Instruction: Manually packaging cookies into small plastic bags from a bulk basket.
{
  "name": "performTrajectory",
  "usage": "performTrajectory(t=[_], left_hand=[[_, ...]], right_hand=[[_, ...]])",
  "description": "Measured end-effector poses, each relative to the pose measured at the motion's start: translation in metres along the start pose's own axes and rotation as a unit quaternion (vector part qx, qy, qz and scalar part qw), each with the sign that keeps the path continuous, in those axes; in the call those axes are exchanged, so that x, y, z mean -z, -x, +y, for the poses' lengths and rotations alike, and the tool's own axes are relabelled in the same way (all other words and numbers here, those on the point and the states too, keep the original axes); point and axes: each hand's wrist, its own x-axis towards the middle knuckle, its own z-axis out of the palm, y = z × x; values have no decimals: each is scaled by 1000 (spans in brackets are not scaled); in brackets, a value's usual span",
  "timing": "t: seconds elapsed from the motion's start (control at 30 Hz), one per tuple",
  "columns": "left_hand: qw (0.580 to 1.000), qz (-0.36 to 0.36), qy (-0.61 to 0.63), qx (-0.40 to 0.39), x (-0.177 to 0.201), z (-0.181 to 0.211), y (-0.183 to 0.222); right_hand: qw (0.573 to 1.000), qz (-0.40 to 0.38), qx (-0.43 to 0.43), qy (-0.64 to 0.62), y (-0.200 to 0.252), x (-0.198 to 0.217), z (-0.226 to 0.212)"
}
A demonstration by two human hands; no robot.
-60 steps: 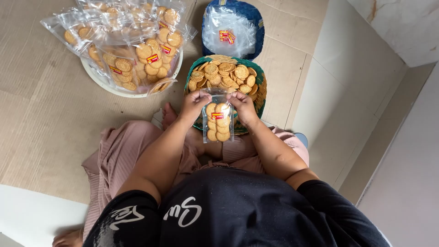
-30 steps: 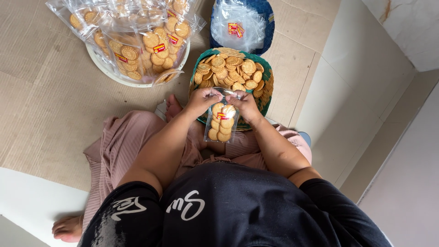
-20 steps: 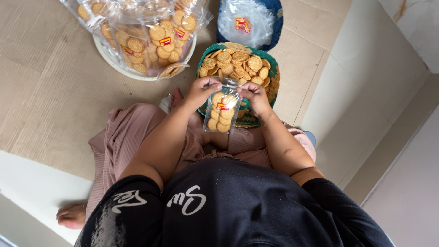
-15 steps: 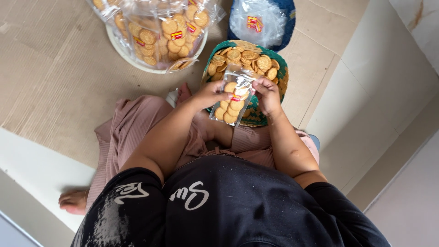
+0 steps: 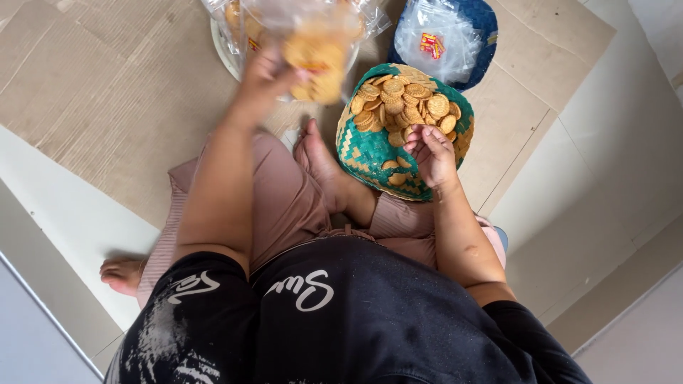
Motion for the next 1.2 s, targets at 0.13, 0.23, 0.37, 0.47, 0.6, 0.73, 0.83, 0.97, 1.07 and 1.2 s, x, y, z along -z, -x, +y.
performTrajectory(t=[0.13, 0.23, 0.37, 0.47, 0.6, 0.73, 0.83, 0.97, 1.07, 1.2], left_hand=[[993, 105, -2, -53, 84, -4, 3], [984, 163, -69, -9, 121, -38, -1], [962, 189, -134, 147, 127, -60, -18], [943, 191, -155, 222, 138, -90, -33], [922, 166, -267, 228, 150, -116, -42], [912, 175, -283, 240, 145, -111, -40], [905, 215, -227, 288, 131, -92, -39], [879, 196, -364, 237, 165, -149, -33], [833, 189, -472, 218, 189, -177, -29], [854, 172, -452, 189, 164, -137, -24]], right_hand=[[1000, 8, -17, 13, 0, -4, 3], [999, 12, -24, 30, -1, -6, 5], [997, 28, -43, 55, -5, -2, 9], [997, 34, -47, 53, -5, 1, 11], [997, 42, -45, 37, -7, 11, 13], [996, 56, -55, 42, -8, 10, 9], [996, 75, -46, 25, -11, 13, 12], [994, 90, -48, 41, -17, 16, 20], [988, 105, -61, 97, -19, 14, 26], [981, 121, -84, 128, -21, 12, 29]])
